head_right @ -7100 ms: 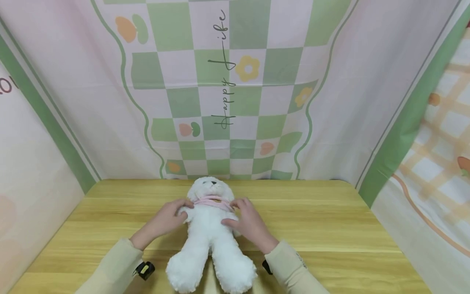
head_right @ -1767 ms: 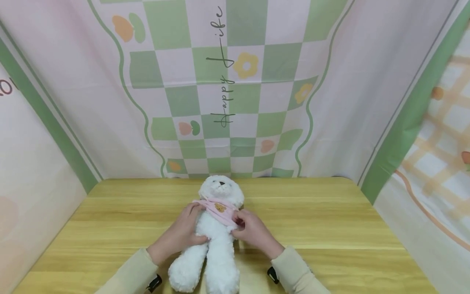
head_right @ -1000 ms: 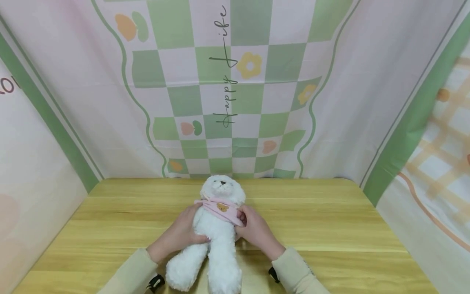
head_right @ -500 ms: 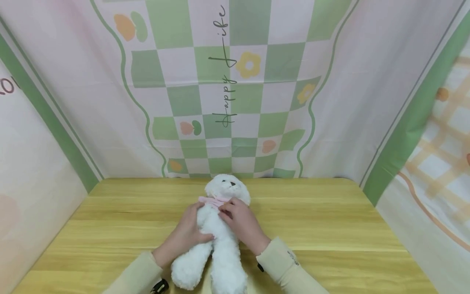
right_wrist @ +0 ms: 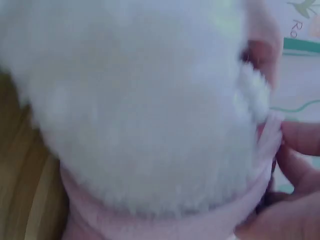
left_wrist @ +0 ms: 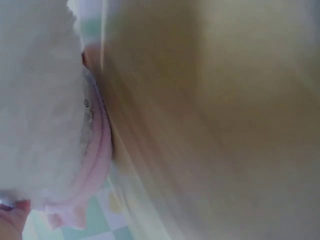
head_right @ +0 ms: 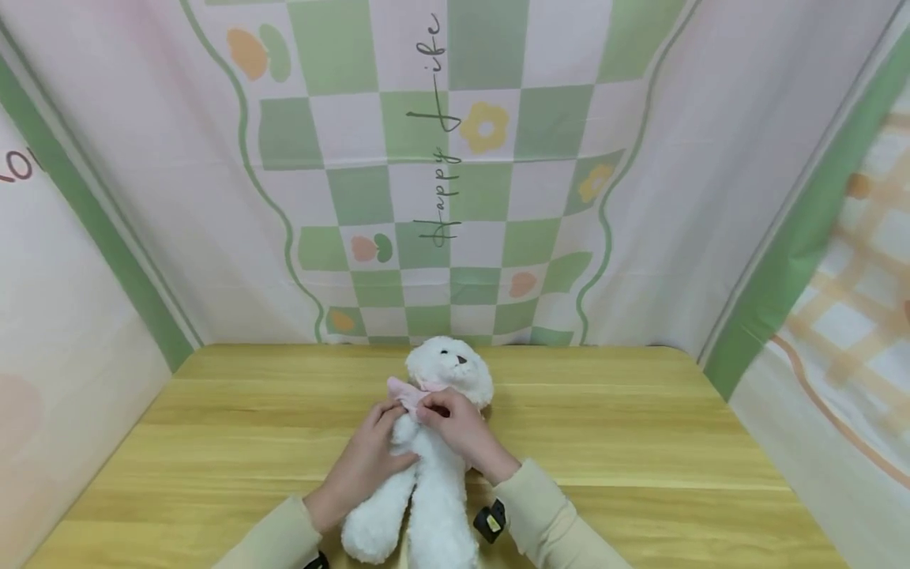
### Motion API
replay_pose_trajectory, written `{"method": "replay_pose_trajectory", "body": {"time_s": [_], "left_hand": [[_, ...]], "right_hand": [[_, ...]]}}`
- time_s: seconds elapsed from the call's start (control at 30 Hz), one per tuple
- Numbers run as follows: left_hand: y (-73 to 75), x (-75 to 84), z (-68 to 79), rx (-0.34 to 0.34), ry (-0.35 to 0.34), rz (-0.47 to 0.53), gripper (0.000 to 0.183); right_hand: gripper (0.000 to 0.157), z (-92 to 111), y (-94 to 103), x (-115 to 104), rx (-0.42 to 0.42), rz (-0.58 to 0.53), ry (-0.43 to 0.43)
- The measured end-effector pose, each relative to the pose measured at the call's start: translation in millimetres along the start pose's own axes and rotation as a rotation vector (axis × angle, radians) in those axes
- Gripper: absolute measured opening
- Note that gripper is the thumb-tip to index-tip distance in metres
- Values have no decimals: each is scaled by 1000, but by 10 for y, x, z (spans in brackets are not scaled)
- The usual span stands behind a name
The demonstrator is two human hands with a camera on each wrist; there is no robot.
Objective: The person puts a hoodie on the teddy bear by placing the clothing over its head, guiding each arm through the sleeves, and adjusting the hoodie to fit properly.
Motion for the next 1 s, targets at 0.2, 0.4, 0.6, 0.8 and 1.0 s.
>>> {"method": "replay_pose_trajectory", "body": {"time_s": [0.2, 0.4, 0.6, 0.8, 1.0], "left_hand": [[122, -106, -46, 10, 93, 218, 36], [190, -155, -178, -55, 89, 203, 38], [165, -160, -223, -126, 55, 106, 29], [163, -206, -231, -67, -3, 34, 16], [140, -250, -202, -11, -78, -92, 25]], "right_hand": [[18, -19, 45, 58, -13, 57, 95], [20, -20, 77, 144, -58, 48, 94], [17, 9, 81, 195, -147, 53, 134], [15, 22, 17, 222, -133, 84, 243], [11, 87, -14, 231, -111, 152, 311]]}}
Point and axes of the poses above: each hand's wrist, its own z-axis away from the middle knuckle, its own y-axis out of the back of the hand, x = y × z, the point moved 3 cm from there along -z, towards the middle knuckle, and after that the axes turned 5 degrees about -y, right-handed, at the moved point
